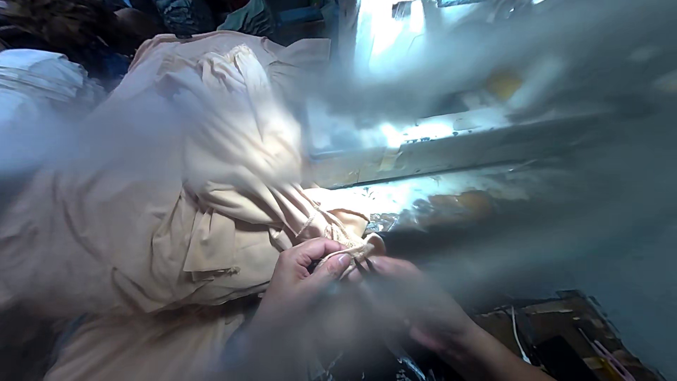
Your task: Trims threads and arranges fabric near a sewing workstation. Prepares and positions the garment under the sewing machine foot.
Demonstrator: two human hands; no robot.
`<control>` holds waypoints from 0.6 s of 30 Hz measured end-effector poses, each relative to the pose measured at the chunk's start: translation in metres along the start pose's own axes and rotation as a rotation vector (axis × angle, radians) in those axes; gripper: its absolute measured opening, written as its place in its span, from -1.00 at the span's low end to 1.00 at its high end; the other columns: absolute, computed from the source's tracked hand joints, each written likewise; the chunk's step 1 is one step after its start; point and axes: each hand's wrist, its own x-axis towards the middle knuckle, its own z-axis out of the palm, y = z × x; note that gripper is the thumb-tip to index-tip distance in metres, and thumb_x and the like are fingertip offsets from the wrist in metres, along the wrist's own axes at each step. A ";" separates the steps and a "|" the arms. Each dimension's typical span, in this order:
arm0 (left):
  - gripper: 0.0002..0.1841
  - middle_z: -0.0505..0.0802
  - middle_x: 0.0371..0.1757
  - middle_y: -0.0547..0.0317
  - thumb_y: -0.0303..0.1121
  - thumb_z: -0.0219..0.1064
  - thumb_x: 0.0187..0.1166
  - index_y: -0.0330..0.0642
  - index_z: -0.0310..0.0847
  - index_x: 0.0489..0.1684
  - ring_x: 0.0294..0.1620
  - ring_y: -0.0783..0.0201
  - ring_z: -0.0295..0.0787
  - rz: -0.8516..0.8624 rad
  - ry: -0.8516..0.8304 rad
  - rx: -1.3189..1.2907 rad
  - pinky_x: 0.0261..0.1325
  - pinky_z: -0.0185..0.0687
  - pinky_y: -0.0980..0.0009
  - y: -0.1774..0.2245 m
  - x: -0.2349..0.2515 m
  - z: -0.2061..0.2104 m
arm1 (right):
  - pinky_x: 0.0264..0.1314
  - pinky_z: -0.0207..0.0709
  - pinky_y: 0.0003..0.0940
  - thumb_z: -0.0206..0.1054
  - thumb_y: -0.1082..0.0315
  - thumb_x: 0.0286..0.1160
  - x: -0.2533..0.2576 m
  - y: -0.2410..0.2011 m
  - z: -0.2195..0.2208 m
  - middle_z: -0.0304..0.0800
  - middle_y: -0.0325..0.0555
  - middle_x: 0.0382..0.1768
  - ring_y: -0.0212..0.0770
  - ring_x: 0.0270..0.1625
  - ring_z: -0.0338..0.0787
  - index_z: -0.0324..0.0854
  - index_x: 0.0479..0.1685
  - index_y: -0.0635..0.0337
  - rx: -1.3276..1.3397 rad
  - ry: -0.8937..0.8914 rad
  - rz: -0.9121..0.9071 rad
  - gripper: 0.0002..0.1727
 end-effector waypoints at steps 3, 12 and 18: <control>-0.86 0.84 -0.28 0.40 -0.45 0.29 0.61 -0.24 0.79 -0.21 -0.27 0.67 0.72 0.004 -0.006 0.004 -0.15 0.64 0.72 -0.001 -0.001 0.000 | -0.64 0.34 -0.78 0.00 0.15 0.82 0.002 0.000 0.002 0.73 -0.38 -0.42 -0.67 -0.65 0.48 0.75 -0.01 0.14 -0.006 0.008 0.009 -0.61; -0.85 0.82 -0.32 0.42 -0.41 0.29 0.64 -0.21 0.78 -0.23 -0.29 0.67 0.70 -0.012 -0.049 -0.009 -0.16 0.63 0.71 -0.005 -0.005 -0.001 | -0.68 0.33 -0.77 0.18 0.23 0.75 0.007 0.011 0.005 0.70 -0.34 -0.52 -0.65 -0.67 0.50 0.74 -0.21 0.12 0.107 0.057 -0.076 -0.73; -0.80 0.86 -0.22 0.40 -0.48 0.19 0.65 -0.23 0.79 -0.07 -0.20 0.63 0.75 -0.046 -0.024 -0.079 -0.05 0.67 0.66 -0.006 -0.005 -0.004 | -0.64 0.33 -0.78 0.16 0.09 0.76 0.000 0.008 -0.003 0.74 -0.37 -0.46 -0.66 -0.65 0.49 0.75 -0.09 0.10 0.027 -0.012 -0.050 -0.67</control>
